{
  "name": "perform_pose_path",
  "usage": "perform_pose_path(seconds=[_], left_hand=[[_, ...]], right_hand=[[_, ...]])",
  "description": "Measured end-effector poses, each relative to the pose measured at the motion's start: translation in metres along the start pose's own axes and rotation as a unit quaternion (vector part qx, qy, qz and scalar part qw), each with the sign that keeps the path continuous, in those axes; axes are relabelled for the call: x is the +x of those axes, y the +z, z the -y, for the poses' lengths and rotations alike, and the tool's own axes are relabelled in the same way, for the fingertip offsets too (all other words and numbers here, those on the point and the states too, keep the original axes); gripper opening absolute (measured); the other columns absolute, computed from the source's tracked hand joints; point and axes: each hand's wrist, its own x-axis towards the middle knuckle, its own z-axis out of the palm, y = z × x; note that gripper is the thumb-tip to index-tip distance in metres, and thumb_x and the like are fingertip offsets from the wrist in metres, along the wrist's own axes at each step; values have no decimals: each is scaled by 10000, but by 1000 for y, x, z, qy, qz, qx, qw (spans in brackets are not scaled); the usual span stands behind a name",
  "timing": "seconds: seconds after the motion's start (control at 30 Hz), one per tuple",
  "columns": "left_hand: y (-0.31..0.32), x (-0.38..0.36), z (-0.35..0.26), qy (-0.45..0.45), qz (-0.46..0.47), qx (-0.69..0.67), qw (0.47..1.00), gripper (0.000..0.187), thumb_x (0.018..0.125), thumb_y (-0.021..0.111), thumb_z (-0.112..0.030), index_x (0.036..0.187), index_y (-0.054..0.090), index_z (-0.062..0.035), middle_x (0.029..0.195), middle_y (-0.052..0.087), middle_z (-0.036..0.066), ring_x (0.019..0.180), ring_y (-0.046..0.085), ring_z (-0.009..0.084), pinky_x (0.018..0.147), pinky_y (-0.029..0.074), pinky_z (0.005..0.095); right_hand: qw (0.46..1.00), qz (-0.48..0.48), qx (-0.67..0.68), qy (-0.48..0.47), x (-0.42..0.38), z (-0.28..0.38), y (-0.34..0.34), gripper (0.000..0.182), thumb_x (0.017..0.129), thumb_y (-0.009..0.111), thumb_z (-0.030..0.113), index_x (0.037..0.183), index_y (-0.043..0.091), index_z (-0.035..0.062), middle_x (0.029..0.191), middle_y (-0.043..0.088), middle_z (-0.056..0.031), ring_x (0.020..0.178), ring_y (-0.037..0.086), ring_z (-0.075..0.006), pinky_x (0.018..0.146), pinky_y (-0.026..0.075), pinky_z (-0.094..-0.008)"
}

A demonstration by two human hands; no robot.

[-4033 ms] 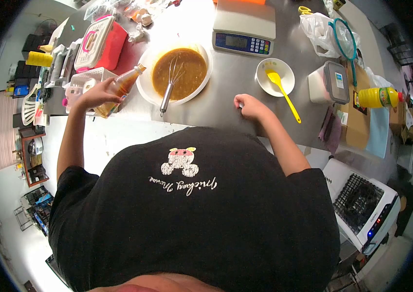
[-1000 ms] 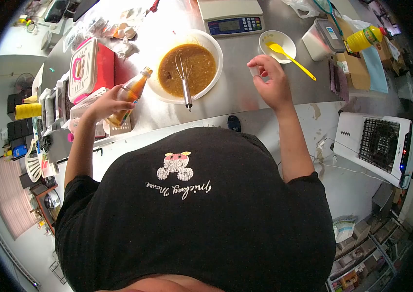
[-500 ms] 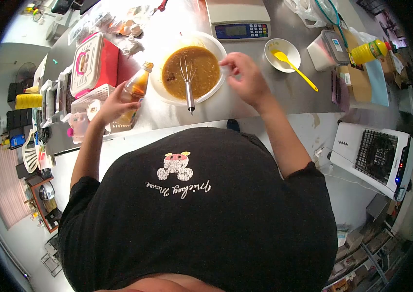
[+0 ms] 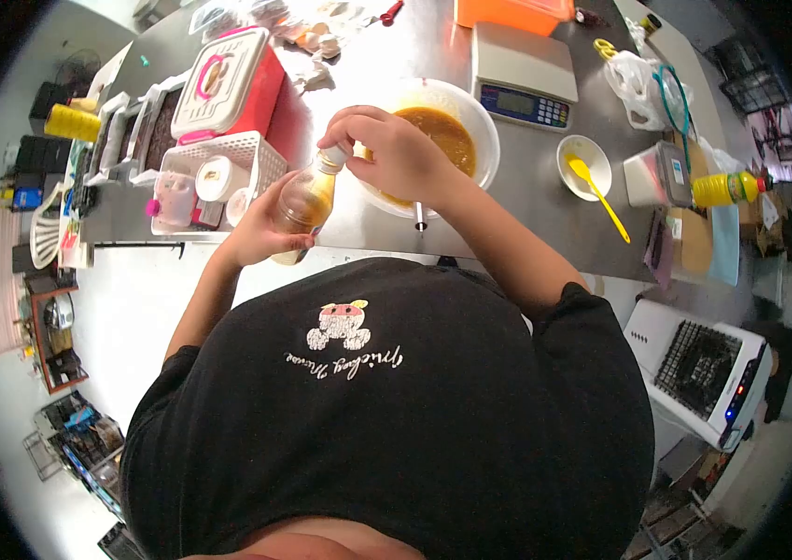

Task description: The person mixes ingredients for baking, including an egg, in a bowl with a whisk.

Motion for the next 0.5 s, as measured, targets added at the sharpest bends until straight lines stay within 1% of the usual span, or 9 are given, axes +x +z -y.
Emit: perform_pose_path(seconds=[0.03,0.1,0.2,0.3,0.37,0.4,0.43,0.47,0.5], left_hand=[[-6,-6,-3,-1,-8,-4,1000,860,619,795,-127,1336,329,-33,1153,515,136,1067,489,175,899,414,303],[-18,-18,-7,-38,38,-81,995,874,610,793,-136,1339,325,-25,1175,510,129,1093,484,186,929,398,312],[-39,-33,4,-26,31,-80,996,864,602,788,-122,1329,336,-12,1183,505,129,1100,483,197,948,382,325],[-56,-48,5,-24,27,-82,996,845,598,779,-109,1320,351,-9,1184,500,132,1102,479,194,954,375,326],[-62,-56,7,28,1,-17,999,854,593,781,-114,1326,352,-30,1164,503,122,1065,495,187,919,403,332],[-64,-60,6,27,-36,31,999,821,605,781,-155,1312,374,-67,1132,532,137,1021,540,226,873,436,349],[-64,-63,3,26,-37,31,998,821,605,781,-155,1312,374,-67,1132,532,137,1021,540,226,873,436,349],[-63,-65,-1,45,-108,148,982,813,612,792,-169,1301,378,-45,1143,540,147,1058,528,222,903,422,353],[-63,-66,-4,63,-177,262,946,808,619,803,-183,1290,382,-23,1153,548,156,1095,516,219,932,408,356]], right_hand=[[1000,28,7,-5,5,2,4,229,682,602,-61,885,585,43,982,607,-67,929,592,-213,775,480,-300],[998,51,20,-17,17,3,12,258,680,610,-63,906,607,62,978,612,-50,925,597,-204,786,483,-293],[993,89,17,-78,39,13,26,241,682,615,-63,888,620,63,961,615,-45,911,600,-194,784,487,-285],[986,83,21,-142,56,21,41,274,644,644,-90,877,620,52,925,618,-32,823,599,-161,712,476,-251],[990,139,28,-28,63,26,48,201,675,634,-44,856,618,43,765,594,-30,678,551,-123,639,451,-238],[989,141,29,-29,66,28,57,201,675,634,-44,856,618,43,765,594,-30,678,551,-123,639,451,-238],[994,91,35,57,68,31,69,89,723,603,26,812,603,34,688,552,-32,622,507,-116,604,429,-246],[988,40,40,143,70,33,78,73,771,572,96,767,588,25,611,510,-34,566,463,-109,570,407,-254],[988,41,39,143,72,32,86,73,771,572,96,767,588,25,611,510,-34,566,463,-109,570,407,-254]])
